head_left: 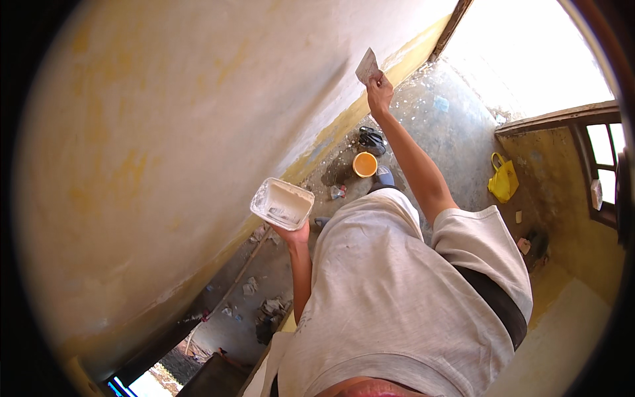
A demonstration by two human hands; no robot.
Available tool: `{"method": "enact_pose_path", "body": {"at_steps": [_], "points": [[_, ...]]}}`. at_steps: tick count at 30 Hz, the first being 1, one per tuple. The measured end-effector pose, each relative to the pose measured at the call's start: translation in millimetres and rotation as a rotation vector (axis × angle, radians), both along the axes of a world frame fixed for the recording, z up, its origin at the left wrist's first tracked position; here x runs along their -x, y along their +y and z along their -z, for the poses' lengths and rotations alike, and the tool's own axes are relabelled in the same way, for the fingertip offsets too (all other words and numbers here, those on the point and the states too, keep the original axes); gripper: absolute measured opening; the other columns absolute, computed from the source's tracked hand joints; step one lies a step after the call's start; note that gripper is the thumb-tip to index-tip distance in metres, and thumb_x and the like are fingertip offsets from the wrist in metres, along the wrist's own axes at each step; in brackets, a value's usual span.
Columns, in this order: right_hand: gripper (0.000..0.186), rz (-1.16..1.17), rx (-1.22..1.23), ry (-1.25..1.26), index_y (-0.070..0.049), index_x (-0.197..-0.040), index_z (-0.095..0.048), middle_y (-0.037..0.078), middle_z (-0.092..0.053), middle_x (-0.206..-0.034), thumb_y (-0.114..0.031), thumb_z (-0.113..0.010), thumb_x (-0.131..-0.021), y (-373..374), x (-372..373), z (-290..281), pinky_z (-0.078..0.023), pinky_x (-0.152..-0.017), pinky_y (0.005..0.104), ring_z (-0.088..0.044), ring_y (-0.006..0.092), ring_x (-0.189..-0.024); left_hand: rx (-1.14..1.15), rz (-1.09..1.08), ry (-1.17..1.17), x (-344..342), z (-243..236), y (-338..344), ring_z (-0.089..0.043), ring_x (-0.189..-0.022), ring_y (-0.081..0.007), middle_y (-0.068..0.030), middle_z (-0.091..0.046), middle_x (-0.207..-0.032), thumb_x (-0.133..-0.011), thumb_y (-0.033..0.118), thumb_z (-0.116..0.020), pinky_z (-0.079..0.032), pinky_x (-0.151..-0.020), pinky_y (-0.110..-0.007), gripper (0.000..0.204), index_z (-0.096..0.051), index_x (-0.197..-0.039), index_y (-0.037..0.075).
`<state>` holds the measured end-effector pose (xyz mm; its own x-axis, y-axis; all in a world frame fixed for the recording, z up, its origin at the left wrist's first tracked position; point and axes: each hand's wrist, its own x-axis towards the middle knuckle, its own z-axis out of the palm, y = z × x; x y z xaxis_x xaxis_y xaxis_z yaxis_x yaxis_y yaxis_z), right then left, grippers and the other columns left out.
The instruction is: The person applies a white plaster or putty substance to a wall using a handheld spreader. The person repeatedly scoops the material from a small plastic container and smooths it onto the surface of the indoor wall.
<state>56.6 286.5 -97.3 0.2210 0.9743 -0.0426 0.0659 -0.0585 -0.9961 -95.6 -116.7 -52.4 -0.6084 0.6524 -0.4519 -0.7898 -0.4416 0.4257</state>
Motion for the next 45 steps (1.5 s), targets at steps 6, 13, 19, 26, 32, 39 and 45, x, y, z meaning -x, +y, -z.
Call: {"method": "enact_pose_path", "body": {"at_steps": [6, 13, 19, 26, 32, 39, 45], "points": [[0.016, -0.167, -0.355, -0.214, 0.001, -0.096, -0.072, 0.015, -0.073, -0.090, -0.014, -0.068, -0.090, -84.0, 94.4, -65.9, -0.056, -0.068, 0.0352, -0.072, 0.0241, -0.073, 0.034, 0.040, 0.005, -2.4, -7.9, 1.7, -0.059, -0.127, -0.0268, -0.0021, -0.060, -0.142, -0.100, 0.061, -0.050, -0.045, -0.111, -0.049, 0.061, -0.055, -0.144, 0.018], [0.021, -0.793, -0.094, 0.175, 0.002, -0.098, -0.062, 0.010, -0.062, -0.075, -0.018, -0.070, -0.097, -200.6, 21.9, -112.5, -0.053, -0.062, 0.0333, -0.060, 0.0109, -0.068, 0.155, 0.089, 0.286, -17.2, -54.4, 20.0, -0.053, -0.133, -0.0261, -0.0025, -0.054, -0.146, -0.101, 0.069, -0.038, -0.044, -0.113, -0.049, 0.070, -0.045, -0.149, 0.018], [0.022, -1.077, -0.325, -0.267, 0.002, -0.091, -0.055, 0.022, -0.056, -0.069, -0.015, -0.067, -0.095, -211.1, -11.6, -165.4, -0.046, -0.059, 0.0440, -0.058, 0.0349, -0.061, 0.118, 0.197, 0.232, -24.2, -69.2, 37.5, -0.053, -0.132, -0.0244, -0.0050, -0.052, -0.145, -0.101, 0.072, -0.033, -0.048, -0.109, -0.047, 0.074, -0.041, -0.153, 0.020], [0.020, -0.875, -0.376, -0.250, 0.001, -0.084, -0.052, 0.024, -0.055, -0.067, -0.012, -0.065, -0.093, -225.9, 4.6, -160.8, -0.046, -0.058, 0.0439, -0.056, 0.0428, -0.060, 0.055, 0.190, 0.243, -32.7, -66.3, 47.4, -0.053, -0.133, -0.0248, -0.0063, -0.051, -0.148, -0.100, 0.075, -0.029, -0.048, -0.109, -0.046, 0.079, -0.041, -0.153, 0.017], [0.016, -1.056, -0.220, -0.410, 0.004, -0.096, -0.061, 0.024, -0.066, -0.079, -0.012, -0.063, -0.095, -214.5, 2.2, -153.2, -0.052, -0.061, 0.0436, -0.064, 0.0405, -0.066, -0.055, 0.261, 0.182, -30.2, -65.2, 51.2, -0.053, -0.134, -0.0283, -0.0094, -0.051, -0.148, -0.099, 0.077, -0.028, -0.050, -0.108, -0.050, 0.084, -0.041, -0.153, 0.015], [0.019, -1.033, 0.343, 0.419, -0.001, -0.115, -0.065, 0.003, -0.071, -0.097, -0.013, -0.063, -0.101, -191.5, -24.4, -145.5, -0.056, -0.067, 0.0239, -0.067, 0.0064, -0.081, -0.247, 0.350, 0.144, -35.3, -74.8, 72.9, -0.058, -0.131, -0.0351, -0.0152, -0.051, -0.149, -0.105, 0.059, -0.033, -0.055, -0.102, -0.058, 0.070, -0.037, -0.155, 0.010], [0.016, -0.980, 0.380, 0.799, -0.002, -0.114, -0.056, 0.006, -0.067, -0.092, -0.006, -0.061, -0.100, -180.8, -52.6, -146.0, -0.059, -0.069, 0.0297, -0.069, 0.0137, -0.078, -0.272, 0.371, 0.160, -45.9, -59.4, 110.7, -0.060, -0.127, -0.0340, -0.0160, -0.053, -0.145, -0.108, 0.049, -0.037, -0.054, -0.103, -0.055, 0.060, -0.039, -0.153, 0.009]]}}
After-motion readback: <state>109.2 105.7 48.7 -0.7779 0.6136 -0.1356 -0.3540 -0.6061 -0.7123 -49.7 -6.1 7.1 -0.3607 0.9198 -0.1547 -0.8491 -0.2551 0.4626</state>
